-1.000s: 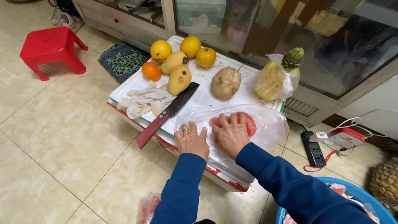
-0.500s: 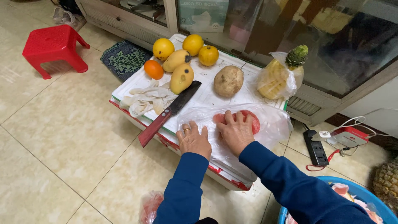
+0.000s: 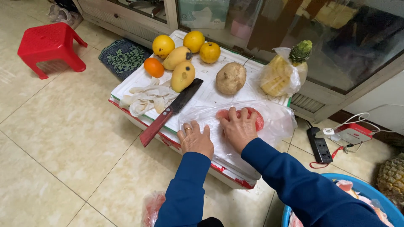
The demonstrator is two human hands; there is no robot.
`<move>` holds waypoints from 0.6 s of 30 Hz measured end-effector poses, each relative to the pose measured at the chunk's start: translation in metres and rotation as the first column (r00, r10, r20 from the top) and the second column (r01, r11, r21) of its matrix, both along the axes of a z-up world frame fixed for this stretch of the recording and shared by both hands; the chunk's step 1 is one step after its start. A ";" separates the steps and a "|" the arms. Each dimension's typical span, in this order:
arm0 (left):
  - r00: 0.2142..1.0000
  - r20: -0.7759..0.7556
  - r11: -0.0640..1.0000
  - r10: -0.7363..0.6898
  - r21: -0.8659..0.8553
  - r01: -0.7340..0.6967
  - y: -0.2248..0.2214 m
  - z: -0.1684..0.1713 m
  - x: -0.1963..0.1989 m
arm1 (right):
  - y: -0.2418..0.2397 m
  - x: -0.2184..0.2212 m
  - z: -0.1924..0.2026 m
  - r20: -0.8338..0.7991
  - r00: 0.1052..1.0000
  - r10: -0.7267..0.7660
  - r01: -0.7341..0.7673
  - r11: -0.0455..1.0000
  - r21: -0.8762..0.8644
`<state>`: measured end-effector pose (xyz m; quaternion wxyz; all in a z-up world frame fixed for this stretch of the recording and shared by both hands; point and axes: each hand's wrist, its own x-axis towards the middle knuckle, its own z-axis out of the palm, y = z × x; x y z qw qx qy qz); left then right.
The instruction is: Peeling the membrane from pomelo segments using a knife and hands and placing them in a bowl.
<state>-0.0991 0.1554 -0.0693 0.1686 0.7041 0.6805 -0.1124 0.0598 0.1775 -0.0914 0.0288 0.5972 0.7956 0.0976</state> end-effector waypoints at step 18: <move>0.999 0.052 0.999 0.013 0.029 -0.015 -0.003 0.002 -0.001 | -0.003 0.003 -0.003 -0.002 1.000 0.004 -0.004 1.000 0.012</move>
